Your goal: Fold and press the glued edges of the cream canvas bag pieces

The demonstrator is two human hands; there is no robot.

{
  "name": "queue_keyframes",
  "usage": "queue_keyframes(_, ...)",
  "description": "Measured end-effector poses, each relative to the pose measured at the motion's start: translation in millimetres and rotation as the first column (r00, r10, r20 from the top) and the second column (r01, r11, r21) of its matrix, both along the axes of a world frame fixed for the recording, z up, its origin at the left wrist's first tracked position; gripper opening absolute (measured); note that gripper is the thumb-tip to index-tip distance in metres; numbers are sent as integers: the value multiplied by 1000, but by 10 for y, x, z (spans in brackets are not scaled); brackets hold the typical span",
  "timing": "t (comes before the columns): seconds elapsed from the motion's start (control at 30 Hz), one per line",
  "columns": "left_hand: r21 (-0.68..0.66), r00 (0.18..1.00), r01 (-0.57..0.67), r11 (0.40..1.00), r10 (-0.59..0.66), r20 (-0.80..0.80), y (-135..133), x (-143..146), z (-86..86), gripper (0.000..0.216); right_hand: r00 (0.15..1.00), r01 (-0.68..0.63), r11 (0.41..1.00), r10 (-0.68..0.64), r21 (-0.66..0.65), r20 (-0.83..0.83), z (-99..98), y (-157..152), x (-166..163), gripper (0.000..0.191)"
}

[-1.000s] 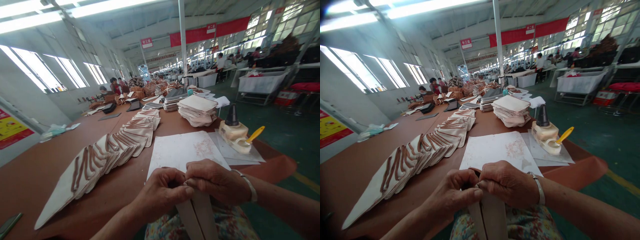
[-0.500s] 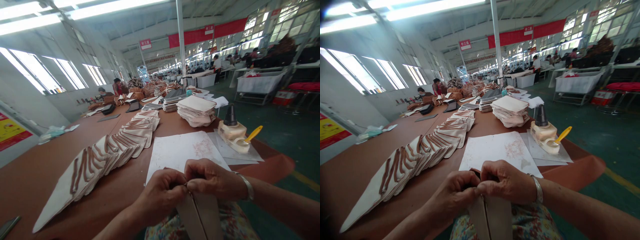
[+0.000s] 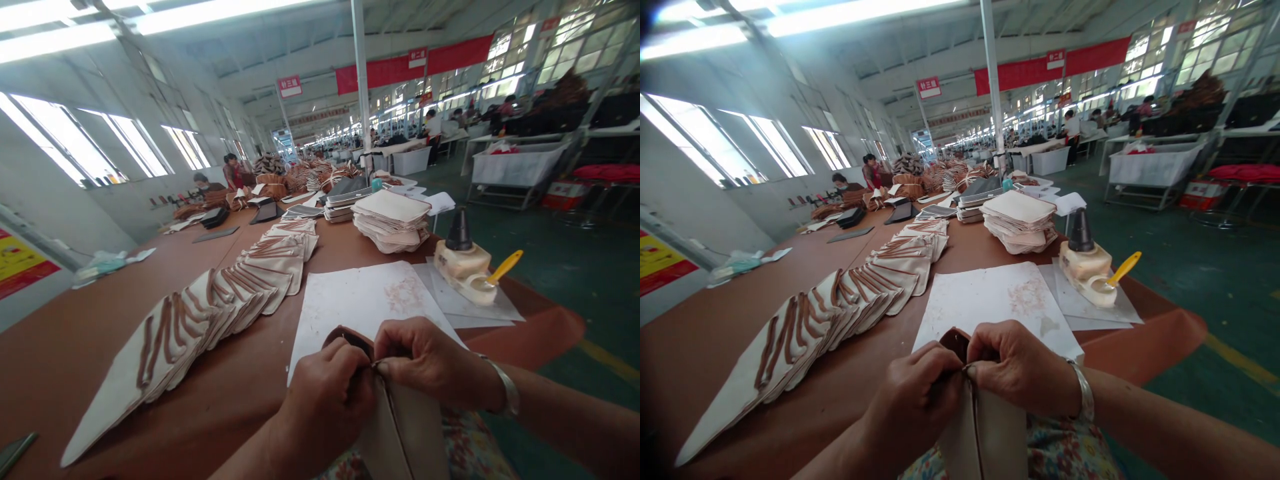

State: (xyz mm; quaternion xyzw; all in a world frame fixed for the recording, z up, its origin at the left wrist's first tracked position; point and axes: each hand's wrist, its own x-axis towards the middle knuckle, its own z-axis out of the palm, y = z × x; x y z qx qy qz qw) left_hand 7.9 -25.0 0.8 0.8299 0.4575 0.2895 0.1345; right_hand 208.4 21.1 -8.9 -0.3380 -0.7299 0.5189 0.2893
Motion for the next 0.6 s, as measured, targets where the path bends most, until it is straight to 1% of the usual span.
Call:
queue_keyframes(0.07,36,998,10,999,-7,-68,-18,11,-5,18,1000,19,1000,-19,4,3,7,-17,-13,4)
queue_keyframes(0.13,20,999,-7,1000,7,-37,-27,31,2,19,999,41,999,-41,14,-1,-2,-41,-30,7)
queue_keyframes(0.2,-83,995,-29,996,37,92,-22,51,27,16,998,57,998,-56,23,-36,-29,-74,-44,12)
queue_keyframes(0.27,-270,968,-14,963,81,239,-6,58,73,12,995,63,997,-59,39,-85,-68,-112,-52,15)
queue_keyframes(0.3,-378,948,18,926,104,300,4,56,100,11,992,65,997,-59,51,-107,-87,-131,-52,15)
queue_keyframes(0.33,-477,928,61,877,126,350,16,51,126,11,990,68,995,-59,67,-126,-104,-150,-50,14)
queue_keyframes(0.4,-619,891,139,773,175,418,41,37,164,22,985,68,993,-51,100,-163,-123,-180,-39,13)
queue_keyframes(0.5,-719,849,193,667,255,464,76,28,162,44,977,40,983,-1,177,-214,-115,-203,-6,13)
queue_keyframes(0.6,-797,825,254,548,306,474,101,29,105,47,973,22,946,54,325,-225,-91,-200,40,11)
